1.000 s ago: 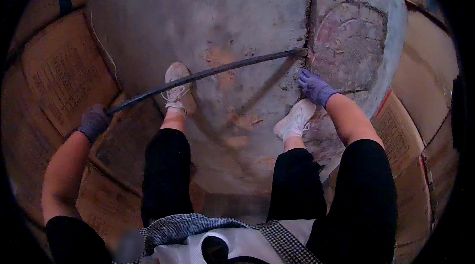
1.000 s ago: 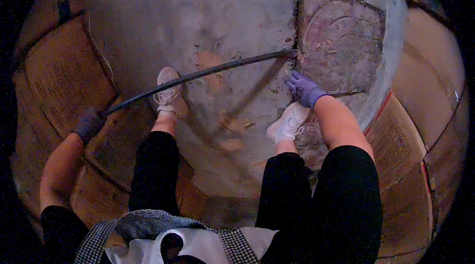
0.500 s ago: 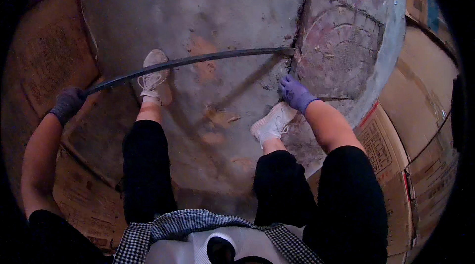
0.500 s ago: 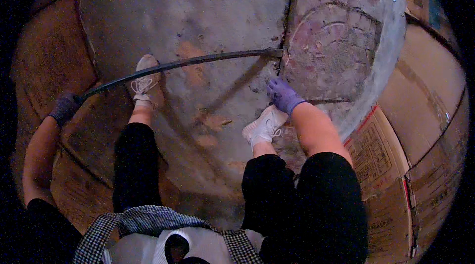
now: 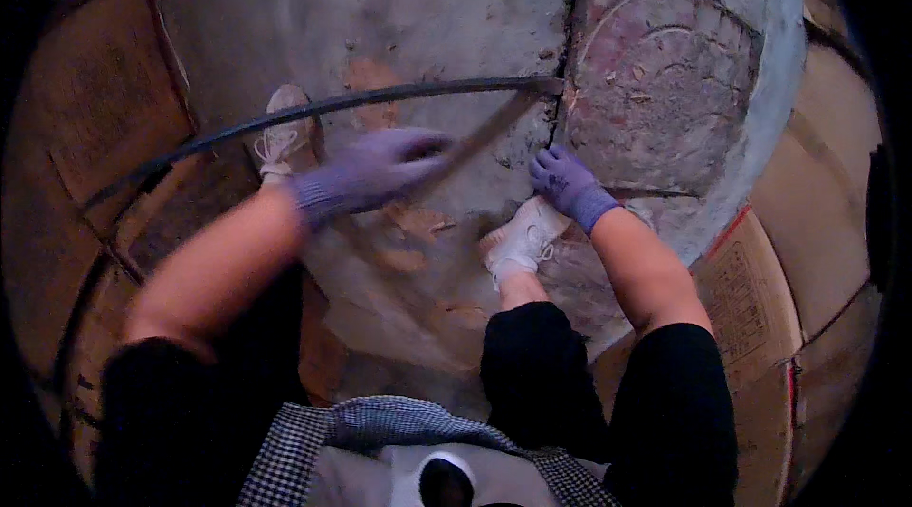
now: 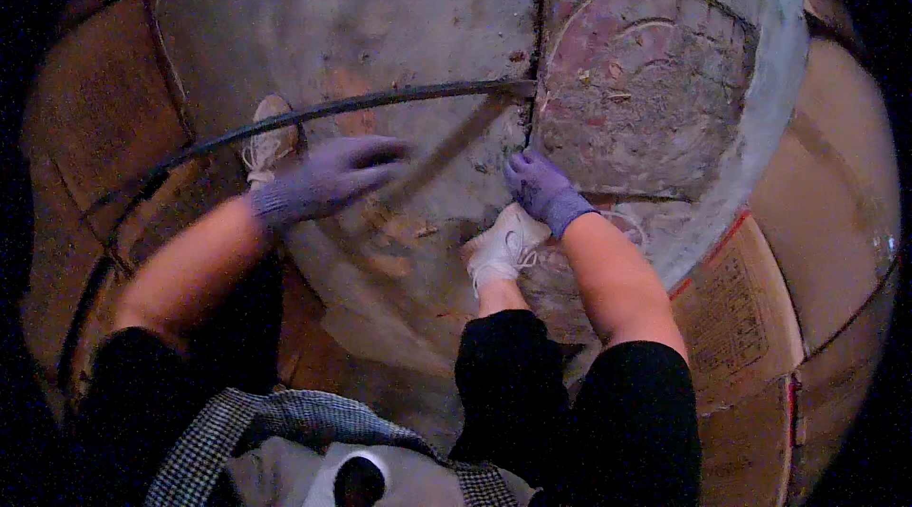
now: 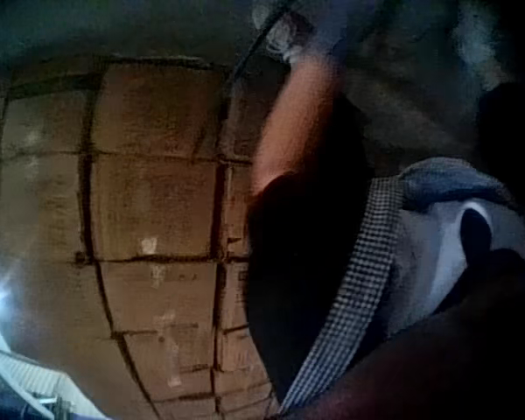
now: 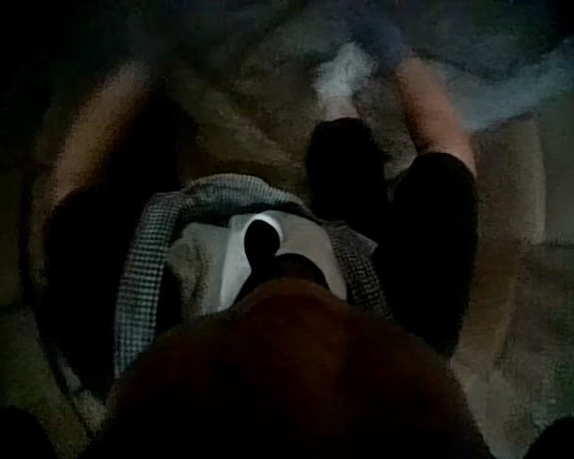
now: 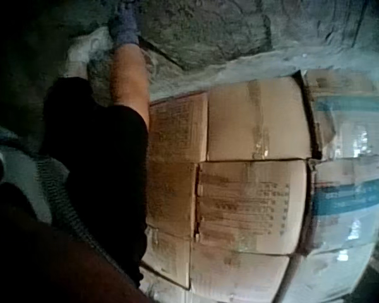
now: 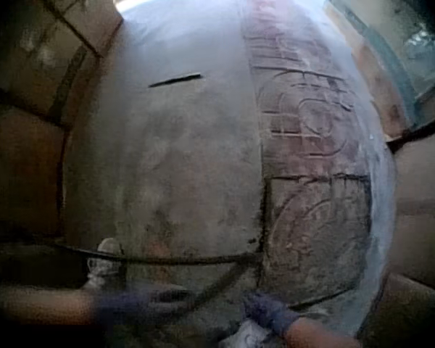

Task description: The person uses a long metal bar to pry up and remove patterned floor tiles from a concrete surface. They work methodically to loosen the tiles and then lift them out by hand.

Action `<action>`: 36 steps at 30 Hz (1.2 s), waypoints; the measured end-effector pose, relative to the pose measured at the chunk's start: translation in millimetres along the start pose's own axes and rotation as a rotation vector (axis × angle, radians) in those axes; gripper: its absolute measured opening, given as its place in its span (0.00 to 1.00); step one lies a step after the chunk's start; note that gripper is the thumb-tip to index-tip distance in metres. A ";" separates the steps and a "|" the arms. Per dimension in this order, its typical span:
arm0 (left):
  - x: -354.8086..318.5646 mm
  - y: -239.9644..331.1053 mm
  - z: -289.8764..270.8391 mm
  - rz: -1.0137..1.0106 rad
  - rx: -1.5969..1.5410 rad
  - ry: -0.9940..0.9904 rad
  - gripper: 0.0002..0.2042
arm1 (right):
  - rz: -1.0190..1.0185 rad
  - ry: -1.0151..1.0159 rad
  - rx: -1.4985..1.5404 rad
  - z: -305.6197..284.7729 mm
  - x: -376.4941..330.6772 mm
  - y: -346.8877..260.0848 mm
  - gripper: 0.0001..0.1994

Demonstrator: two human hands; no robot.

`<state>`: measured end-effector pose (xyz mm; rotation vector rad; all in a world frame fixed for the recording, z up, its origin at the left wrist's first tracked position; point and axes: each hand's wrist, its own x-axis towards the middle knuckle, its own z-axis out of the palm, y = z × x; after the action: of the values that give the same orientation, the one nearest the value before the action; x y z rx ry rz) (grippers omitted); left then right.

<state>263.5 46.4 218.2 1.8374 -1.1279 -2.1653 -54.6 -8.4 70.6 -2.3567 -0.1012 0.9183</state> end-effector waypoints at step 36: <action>95.1 173.1 191.2 -0.144 0.292 0.007 0.23 | 1.002 1.456 2.822 16.1 -44.7 -53.7 0.37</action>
<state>2.6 -36.9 240.8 2.1002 -1.4177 -2.1615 -91.2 31.3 117.7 0.3994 1.5830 -0.6792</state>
